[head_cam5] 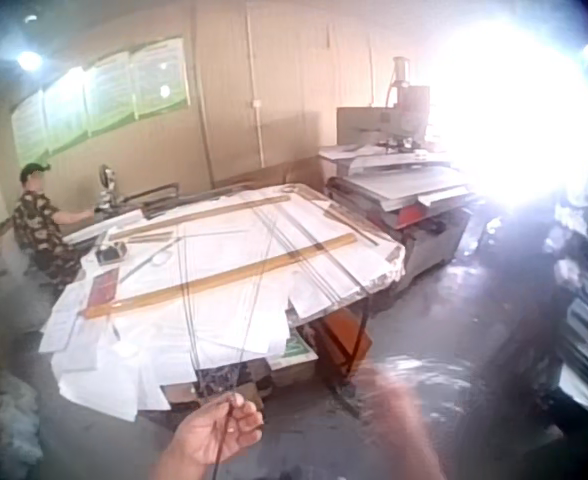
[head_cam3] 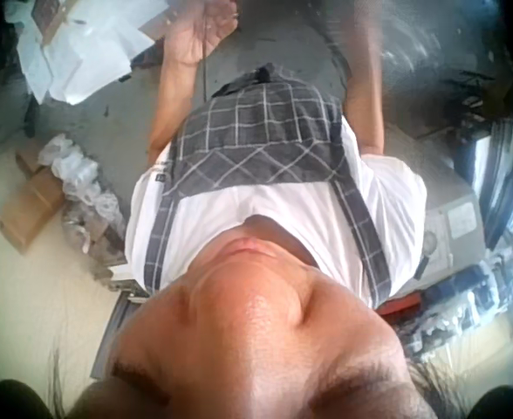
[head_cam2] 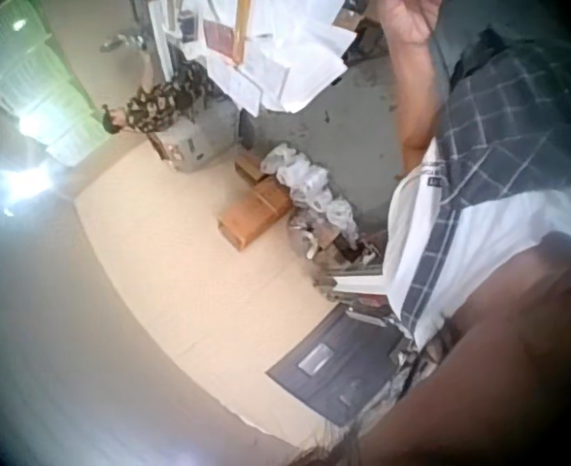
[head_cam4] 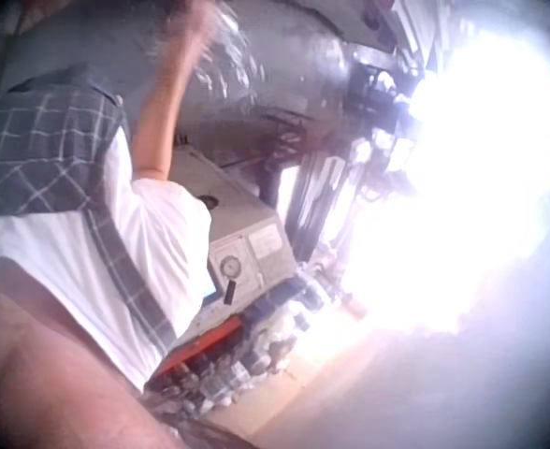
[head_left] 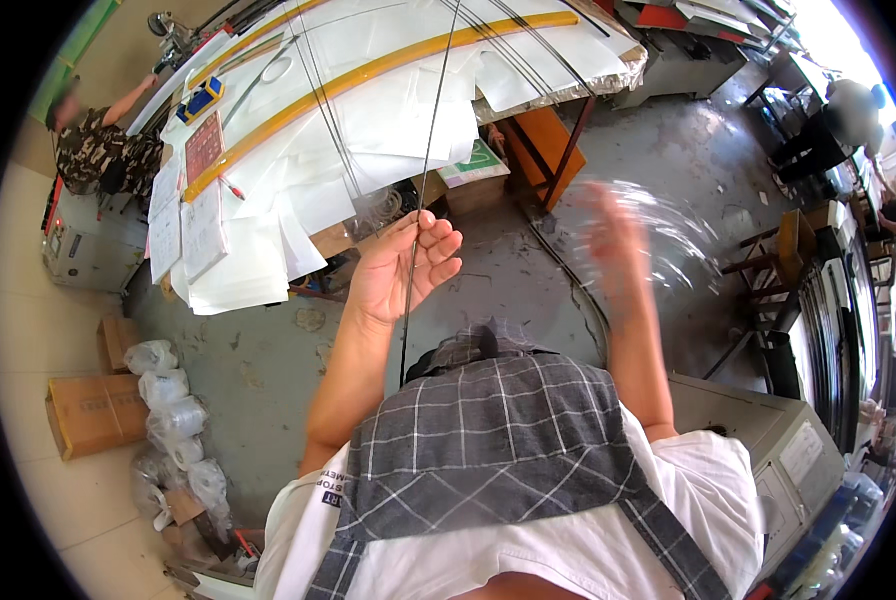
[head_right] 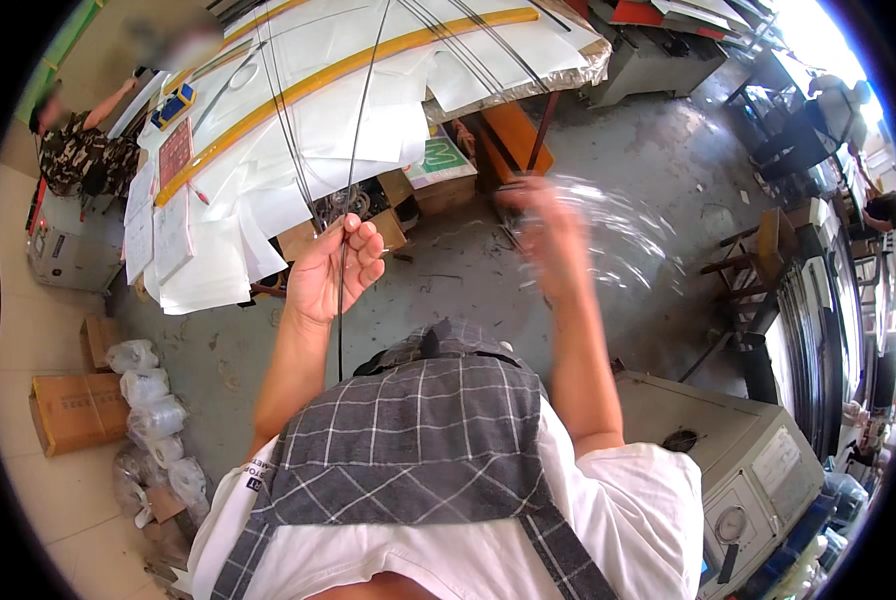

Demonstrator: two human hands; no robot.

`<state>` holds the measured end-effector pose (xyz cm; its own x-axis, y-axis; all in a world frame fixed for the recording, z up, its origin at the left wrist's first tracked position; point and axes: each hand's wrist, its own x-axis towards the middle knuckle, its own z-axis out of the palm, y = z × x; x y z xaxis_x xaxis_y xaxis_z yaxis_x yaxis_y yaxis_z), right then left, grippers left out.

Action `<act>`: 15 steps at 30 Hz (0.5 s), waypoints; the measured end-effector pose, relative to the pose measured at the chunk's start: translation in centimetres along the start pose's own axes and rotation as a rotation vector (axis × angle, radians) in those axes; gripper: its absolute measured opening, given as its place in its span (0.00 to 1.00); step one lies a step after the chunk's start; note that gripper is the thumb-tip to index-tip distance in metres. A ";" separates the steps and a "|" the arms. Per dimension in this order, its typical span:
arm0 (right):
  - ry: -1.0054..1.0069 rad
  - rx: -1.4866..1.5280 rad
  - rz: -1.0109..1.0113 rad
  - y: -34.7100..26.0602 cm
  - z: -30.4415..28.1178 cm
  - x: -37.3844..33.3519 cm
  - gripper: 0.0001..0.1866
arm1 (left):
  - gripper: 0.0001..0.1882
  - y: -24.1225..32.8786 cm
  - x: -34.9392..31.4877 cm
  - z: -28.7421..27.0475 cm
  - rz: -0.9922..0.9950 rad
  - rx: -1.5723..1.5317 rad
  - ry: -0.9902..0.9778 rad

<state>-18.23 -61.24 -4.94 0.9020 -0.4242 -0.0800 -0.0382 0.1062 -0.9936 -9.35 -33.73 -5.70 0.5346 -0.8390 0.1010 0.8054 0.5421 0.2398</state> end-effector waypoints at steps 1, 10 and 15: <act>-0.320 0.031 0.040 0.2 3.2 -0.4 0.32 | 0.10 -0.2 -0.1 0.3 0.005 0.007 -0.005; -0.957 0.278 0.423 -0.2 9.1 -2.8 0.18 | 0.11 1.4 -3.6 1.0 0.078 -0.004 -0.060; -0.618 0.581 0.301 -1.4 4.2 -1.2 0.18 | 0.09 2.3 -5.9 0.8 0.228 0.165 -0.056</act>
<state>-17.45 -57.08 -3.15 0.9657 0.2370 -0.1065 -0.2382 0.6440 -0.7270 -10.86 -27.63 -5.02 0.6782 -0.7005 0.2222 0.6114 0.7056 0.3581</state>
